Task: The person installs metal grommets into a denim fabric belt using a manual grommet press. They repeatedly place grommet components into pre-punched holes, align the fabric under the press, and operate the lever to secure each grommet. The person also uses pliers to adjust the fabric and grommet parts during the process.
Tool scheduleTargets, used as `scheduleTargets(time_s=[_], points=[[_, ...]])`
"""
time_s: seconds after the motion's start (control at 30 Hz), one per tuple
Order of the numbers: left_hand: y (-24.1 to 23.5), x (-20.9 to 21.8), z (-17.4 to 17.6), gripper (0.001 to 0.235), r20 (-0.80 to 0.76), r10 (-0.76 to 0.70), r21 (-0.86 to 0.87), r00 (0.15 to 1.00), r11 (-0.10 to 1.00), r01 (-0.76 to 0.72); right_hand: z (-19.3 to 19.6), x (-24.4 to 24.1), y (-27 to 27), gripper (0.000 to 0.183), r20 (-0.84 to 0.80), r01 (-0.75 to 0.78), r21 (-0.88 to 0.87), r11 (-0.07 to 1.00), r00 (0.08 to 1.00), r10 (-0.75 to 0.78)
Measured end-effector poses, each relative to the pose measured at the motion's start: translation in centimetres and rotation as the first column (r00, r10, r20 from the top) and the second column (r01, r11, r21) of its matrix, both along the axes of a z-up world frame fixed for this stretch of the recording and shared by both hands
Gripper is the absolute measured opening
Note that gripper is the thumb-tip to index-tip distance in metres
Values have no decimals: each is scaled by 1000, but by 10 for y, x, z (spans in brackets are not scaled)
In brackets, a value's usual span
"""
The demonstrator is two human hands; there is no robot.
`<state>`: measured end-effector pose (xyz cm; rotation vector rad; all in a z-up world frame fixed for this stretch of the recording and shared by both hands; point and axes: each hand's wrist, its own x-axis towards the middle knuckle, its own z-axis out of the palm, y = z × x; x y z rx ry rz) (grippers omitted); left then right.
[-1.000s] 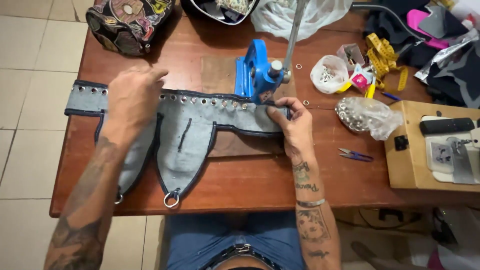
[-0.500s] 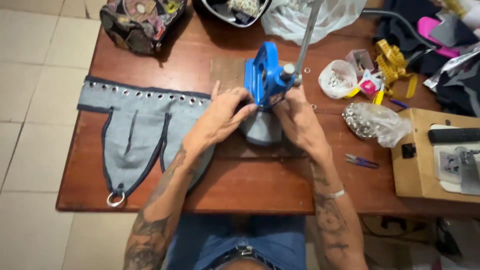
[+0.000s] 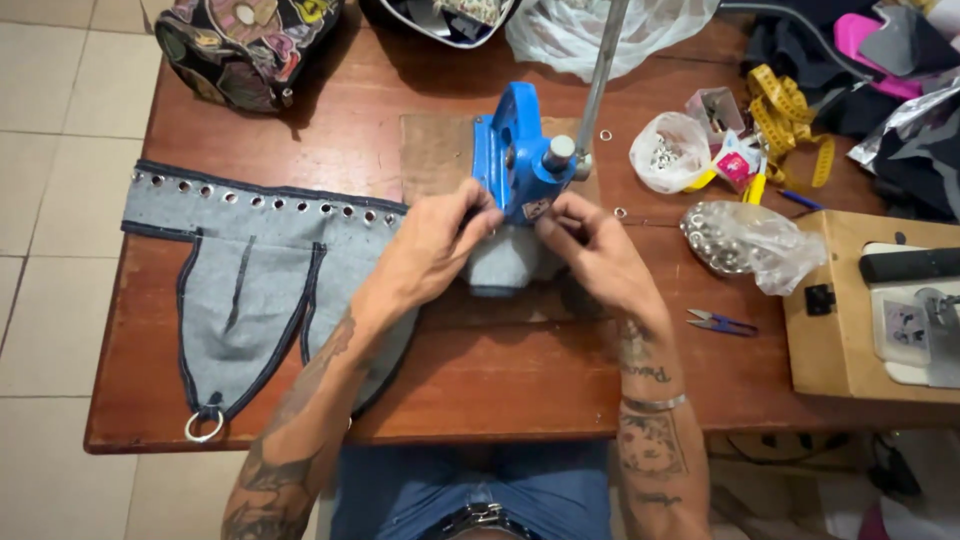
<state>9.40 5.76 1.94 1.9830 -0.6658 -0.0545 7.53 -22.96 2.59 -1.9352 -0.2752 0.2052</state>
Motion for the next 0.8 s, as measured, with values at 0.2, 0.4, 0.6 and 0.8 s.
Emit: scheduleTargets(time_s=[0.2,0.4,0.6,0.8], points=[[-3,10,-12,27,-38,101,-15,994,995,-102,16,-3,34,8,-165,232,308,923,968,-188],[-9,9,-18,23,-53,87,-58,995,994,-90,-5,-9,33,10,-135,306,240,921,950,-281],[-8,15,-16,22,-93,86,-90,992,991,-95,-27,0,34,15,-213,377,277,884,921,-327],[-9,18,-16,28,-232,101,-151,968,979,-139,-31,6,37,17,-404,491,339,802,846,-347]])
